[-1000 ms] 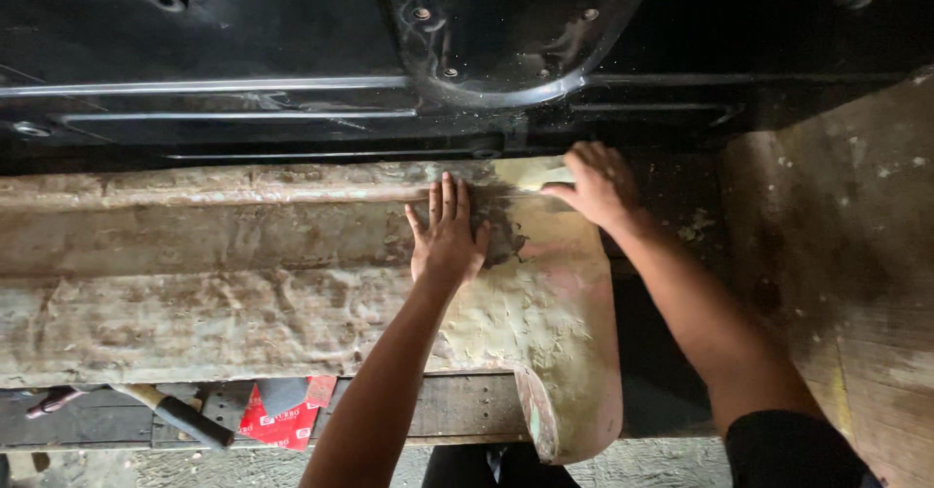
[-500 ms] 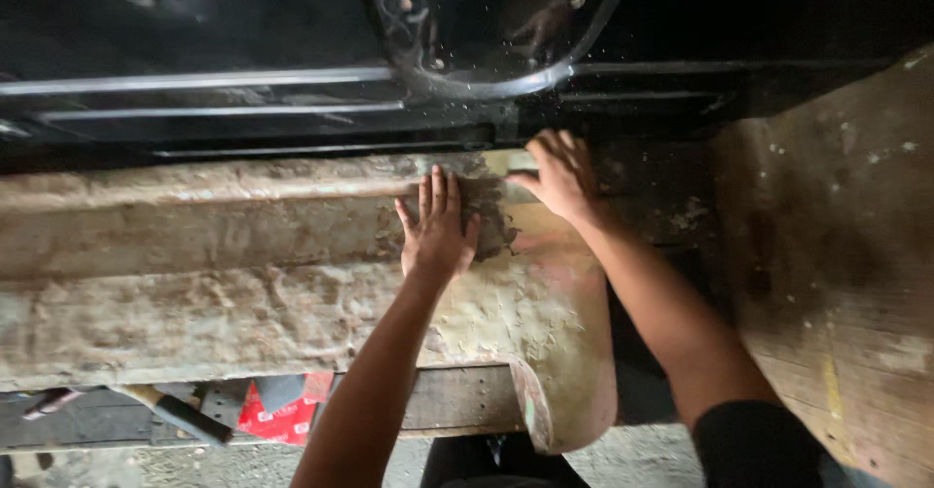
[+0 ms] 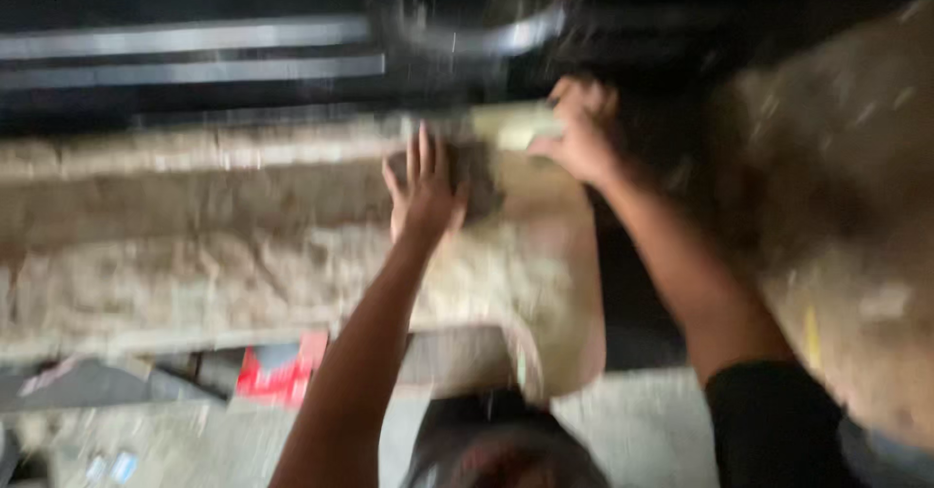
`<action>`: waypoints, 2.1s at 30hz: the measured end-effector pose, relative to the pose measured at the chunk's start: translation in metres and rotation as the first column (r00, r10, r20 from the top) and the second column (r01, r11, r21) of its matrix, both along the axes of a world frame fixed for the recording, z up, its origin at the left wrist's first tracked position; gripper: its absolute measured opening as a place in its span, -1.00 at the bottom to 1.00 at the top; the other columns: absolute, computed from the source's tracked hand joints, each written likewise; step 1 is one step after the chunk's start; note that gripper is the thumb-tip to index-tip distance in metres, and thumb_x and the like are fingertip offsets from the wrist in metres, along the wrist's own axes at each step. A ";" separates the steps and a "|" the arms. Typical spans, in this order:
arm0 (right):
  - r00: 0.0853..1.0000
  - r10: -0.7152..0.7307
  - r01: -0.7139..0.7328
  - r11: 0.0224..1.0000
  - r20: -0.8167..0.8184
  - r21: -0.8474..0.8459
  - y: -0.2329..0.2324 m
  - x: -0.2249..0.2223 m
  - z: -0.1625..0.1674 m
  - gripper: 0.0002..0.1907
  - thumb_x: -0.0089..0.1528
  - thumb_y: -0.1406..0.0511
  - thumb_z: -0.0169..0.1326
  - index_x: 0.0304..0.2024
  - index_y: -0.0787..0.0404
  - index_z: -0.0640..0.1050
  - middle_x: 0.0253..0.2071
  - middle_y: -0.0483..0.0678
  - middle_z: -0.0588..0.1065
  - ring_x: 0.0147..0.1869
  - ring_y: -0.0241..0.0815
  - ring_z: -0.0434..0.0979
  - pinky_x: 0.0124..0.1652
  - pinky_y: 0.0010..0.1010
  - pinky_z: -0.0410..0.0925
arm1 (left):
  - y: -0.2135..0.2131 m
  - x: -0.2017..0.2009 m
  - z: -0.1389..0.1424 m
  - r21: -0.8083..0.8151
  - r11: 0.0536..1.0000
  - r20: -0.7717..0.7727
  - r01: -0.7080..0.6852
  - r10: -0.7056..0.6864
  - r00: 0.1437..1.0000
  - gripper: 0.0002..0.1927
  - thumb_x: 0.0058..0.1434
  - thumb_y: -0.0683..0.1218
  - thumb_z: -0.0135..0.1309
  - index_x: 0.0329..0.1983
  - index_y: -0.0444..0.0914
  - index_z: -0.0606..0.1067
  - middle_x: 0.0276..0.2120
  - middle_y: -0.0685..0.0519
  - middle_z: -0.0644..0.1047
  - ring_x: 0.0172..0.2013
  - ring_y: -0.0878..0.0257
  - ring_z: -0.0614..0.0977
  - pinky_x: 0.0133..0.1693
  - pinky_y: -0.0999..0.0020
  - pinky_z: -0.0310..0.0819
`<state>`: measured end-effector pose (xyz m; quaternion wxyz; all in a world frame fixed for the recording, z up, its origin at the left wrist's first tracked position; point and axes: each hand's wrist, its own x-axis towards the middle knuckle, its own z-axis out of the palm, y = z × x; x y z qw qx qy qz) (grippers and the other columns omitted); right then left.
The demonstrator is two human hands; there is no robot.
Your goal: The person uses a metal scraper to remove old paint and residue from a long, curved automotive panel resting on a wooden workbench. They repeatedly scrape along the surface, clearing away flakes and debris.
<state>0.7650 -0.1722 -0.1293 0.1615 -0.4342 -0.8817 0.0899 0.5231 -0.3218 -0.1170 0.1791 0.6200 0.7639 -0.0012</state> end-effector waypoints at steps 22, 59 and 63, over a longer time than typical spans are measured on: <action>0.993 0.121 -0.122 0.985 0.014 0.121 -0.023 -0.019 0.034 -0.31 0.01 -0.03 0.44 -0.07 0.34 0.55 0.18 0.06 0.39 0.34 0.10 0.32 0.30 -0.06 0.22 | -0.004 0.017 0.014 0.109 0.994 0.050 -0.023 0.018 0.999 -0.13 0.36 0.27 -0.22 0.58 -0.23 -0.11 0.57 -0.07 -0.19 0.54 0.02 -0.16 0.39 -0.36 -0.37; 0.753 -0.644 0.566 0.740 -0.138 -0.363 -0.059 0.064 0.004 -0.43 0.36 0.21 -0.04 0.37 0.32 0.29 0.29 0.36 0.38 0.10 0.33 0.54 -0.01 -0.04 0.45 | -0.001 0.062 0.016 0.079 0.996 0.032 -0.028 0.025 0.999 -0.16 0.38 0.25 -0.24 0.58 -0.22 -0.13 0.58 -0.07 -0.22 0.54 0.01 -0.18 0.39 -0.37 -0.38; 0.795 -0.587 0.502 0.778 -0.153 -0.378 -0.071 0.031 0.017 -0.48 0.40 0.26 -0.12 0.37 0.38 0.28 0.32 0.35 0.35 0.07 0.34 0.56 -0.05 -0.06 0.47 | -0.001 0.067 0.016 0.023 1.000 -0.047 -0.002 0.003 0.999 -0.14 0.38 0.28 -0.27 0.58 -0.21 -0.17 0.57 -0.05 -0.24 0.53 0.02 -0.19 0.38 -0.36 -0.36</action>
